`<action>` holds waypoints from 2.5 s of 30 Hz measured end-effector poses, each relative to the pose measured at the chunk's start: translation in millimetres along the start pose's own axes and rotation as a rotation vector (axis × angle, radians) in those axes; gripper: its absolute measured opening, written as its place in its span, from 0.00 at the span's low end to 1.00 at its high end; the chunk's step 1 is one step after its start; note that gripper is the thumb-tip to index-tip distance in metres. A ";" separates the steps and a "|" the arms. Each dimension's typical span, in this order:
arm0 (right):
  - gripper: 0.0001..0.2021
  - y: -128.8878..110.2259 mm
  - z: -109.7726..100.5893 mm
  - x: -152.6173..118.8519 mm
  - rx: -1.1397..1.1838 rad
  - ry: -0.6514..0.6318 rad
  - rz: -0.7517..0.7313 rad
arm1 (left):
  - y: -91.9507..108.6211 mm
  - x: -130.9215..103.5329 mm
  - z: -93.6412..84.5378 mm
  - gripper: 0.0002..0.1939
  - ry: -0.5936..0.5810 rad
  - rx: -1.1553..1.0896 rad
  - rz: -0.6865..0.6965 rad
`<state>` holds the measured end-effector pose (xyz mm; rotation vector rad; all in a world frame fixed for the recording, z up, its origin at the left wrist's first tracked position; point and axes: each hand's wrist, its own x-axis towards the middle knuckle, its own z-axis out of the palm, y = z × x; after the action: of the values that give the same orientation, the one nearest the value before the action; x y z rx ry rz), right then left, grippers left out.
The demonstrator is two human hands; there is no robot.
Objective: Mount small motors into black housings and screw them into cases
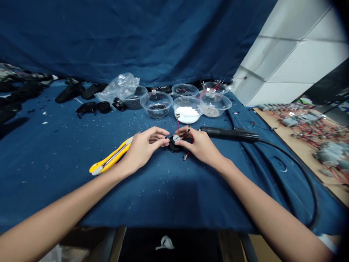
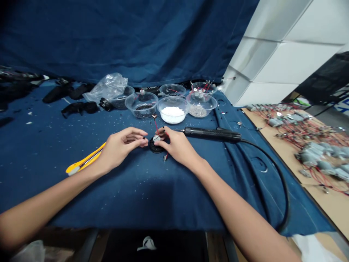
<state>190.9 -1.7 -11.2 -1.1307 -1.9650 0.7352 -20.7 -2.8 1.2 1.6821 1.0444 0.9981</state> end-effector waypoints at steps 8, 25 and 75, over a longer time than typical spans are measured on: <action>0.12 -2.3 -1.0 -0.3 -0.008 -0.003 0.006 | -4.5 0.0 -2.6 0.09 0.037 0.167 0.092; 0.11 -1.4 -1.1 -1.1 -0.018 0.002 -0.008 | -7.1 1.9 -8.3 0.08 -0.103 0.486 0.364; 0.15 -12.1 -15.0 -6.3 -0.113 -0.037 0.000 | -19.8 23.3 -9.3 0.06 -0.370 0.584 0.323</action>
<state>199.7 -11.0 4.5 -1.1914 -2.0592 0.6562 -26.0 26.3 -10.9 2.4629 0.8751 0.5530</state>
